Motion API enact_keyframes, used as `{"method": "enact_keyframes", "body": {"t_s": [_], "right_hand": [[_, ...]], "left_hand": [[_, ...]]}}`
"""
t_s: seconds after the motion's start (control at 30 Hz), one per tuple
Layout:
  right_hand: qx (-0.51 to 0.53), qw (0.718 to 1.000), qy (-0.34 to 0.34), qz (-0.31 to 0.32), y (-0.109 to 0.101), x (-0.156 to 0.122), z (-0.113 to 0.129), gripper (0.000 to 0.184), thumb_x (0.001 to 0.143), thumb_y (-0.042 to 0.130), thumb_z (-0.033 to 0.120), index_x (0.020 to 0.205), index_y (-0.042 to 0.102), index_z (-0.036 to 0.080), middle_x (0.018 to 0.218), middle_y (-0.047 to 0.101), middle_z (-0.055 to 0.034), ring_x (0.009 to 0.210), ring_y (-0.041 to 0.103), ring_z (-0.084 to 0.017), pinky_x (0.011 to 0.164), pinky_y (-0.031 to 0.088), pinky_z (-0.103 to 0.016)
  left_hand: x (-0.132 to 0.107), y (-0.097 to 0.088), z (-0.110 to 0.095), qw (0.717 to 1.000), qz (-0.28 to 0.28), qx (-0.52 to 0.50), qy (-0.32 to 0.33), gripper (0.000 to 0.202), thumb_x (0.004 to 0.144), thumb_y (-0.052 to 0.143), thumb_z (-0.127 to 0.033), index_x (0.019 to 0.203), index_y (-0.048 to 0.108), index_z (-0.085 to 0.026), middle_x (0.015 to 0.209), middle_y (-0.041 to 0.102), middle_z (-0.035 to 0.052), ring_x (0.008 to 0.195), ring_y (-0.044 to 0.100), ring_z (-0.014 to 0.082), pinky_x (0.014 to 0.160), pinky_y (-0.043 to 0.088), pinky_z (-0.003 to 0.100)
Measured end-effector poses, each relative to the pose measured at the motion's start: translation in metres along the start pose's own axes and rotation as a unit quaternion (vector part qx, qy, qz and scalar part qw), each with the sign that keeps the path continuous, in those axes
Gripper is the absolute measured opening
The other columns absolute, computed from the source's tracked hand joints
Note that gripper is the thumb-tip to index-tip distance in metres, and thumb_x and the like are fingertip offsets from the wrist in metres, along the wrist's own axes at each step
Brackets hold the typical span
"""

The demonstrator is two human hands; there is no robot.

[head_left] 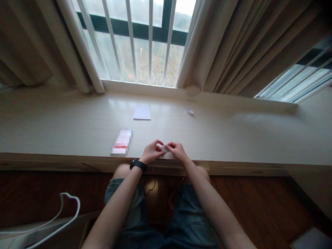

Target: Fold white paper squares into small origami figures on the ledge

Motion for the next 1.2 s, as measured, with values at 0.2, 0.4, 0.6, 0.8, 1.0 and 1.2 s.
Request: {"method": "enact_keyframes", "body": {"t_s": [0.2,0.4,0.6,0.8,1.0,1.2], "right_hand": [[0.026,0.999,-0.009,-0.043,-0.0031,0.0001,-0.0006,0.039,0.075,0.066,0.054,0.081,0.067,0.016,0.078,0.067,-0.0044,0.071,0.058,-0.017,0.068,0.044,-0.028],[0.040,0.999,0.003,-0.028,-0.0027,-0.0033,0.0016,0.040,0.074,0.065,0.057,0.076,0.065,0.017,0.068,0.061,-0.0011,0.063,0.051,-0.014,0.059,0.041,-0.026],[0.063,0.997,0.031,-0.009,-0.0035,-0.0049,0.0025,0.039,0.071,0.069,0.055,0.078,0.065,0.017,0.063,0.058,0.0010,0.053,0.043,-0.010,0.049,0.034,-0.023],[0.061,0.998,0.015,-0.020,-0.0024,-0.0029,-0.0023,0.035,0.066,0.073,0.050,0.074,0.068,0.016,0.070,0.065,-0.0023,0.064,0.055,-0.014,0.062,0.043,-0.027],[0.053,0.998,0.018,-0.033,0.0001,-0.0026,-0.0048,0.034,0.065,0.074,0.049,0.071,0.068,0.016,0.068,0.066,-0.0030,0.064,0.055,-0.015,0.062,0.044,-0.027],[0.070,0.997,0.039,-0.010,-0.0001,-0.0016,-0.0025,0.035,0.061,0.075,0.050,0.065,0.065,0.016,0.061,0.063,0.0001,0.058,0.052,-0.013,0.058,0.041,-0.026]], "left_hand": [[0.0009,0.0005,-0.0012,0.998,-0.013,0.068,0.008,0.042,0.069,0.072,-0.053,0.091,0.066,-0.018,0.072,0.070,0.0017,0.066,0.064,0.0151,0.058,0.043,0.022],[0.0012,-0.0005,-0.0012,0.992,-0.006,0.127,0.014,0.035,0.077,0.063,-0.052,0.076,0.068,-0.018,0.065,0.067,0.0008,0.059,0.058,0.0134,0.054,0.036,0.022],[-0.0012,-0.0006,-0.0012,0.995,0.008,0.098,0.003,0.033,0.077,0.064,-0.050,0.073,0.067,-0.017,0.063,0.067,0.0005,0.058,0.057,0.0126,0.055,0.036,0.022],[-0.0033,-0.0011,-0.0066,0.988,-0.018,0.151,0.020,0.037,0.075,0.065,-0.054,0.073,0.069,-0.017,0.061,0.064,0.0000,0.059,0.053,0.0122,0.054,0.033,0.022],[-0.0028,0.0005,-0.0061,0.988,-0.012,0.152,0.016,0.040,0.079,0.059,-0.054,0.069,0.069,-0.017,0.058,0.063,0.0003,0.056,0.051,0.0115,0.053,0.031,0.022],[-0.0034,0.0004,-0.0082,0.994,0.017,0.105,0.009,0.040,0.078,0.061,-0.053,0.069,0.070,-0.016,0.061,0.067,0.0022,0.057,0.057,0.0131,0.054,0.035,0.022]]}}
Point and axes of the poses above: each hand's wrist, its own x-axis towards the middle knuckle, its own y-axis out of the palm, z = x × y, the point moved 4 cm from there along x, towards the middle knuckle
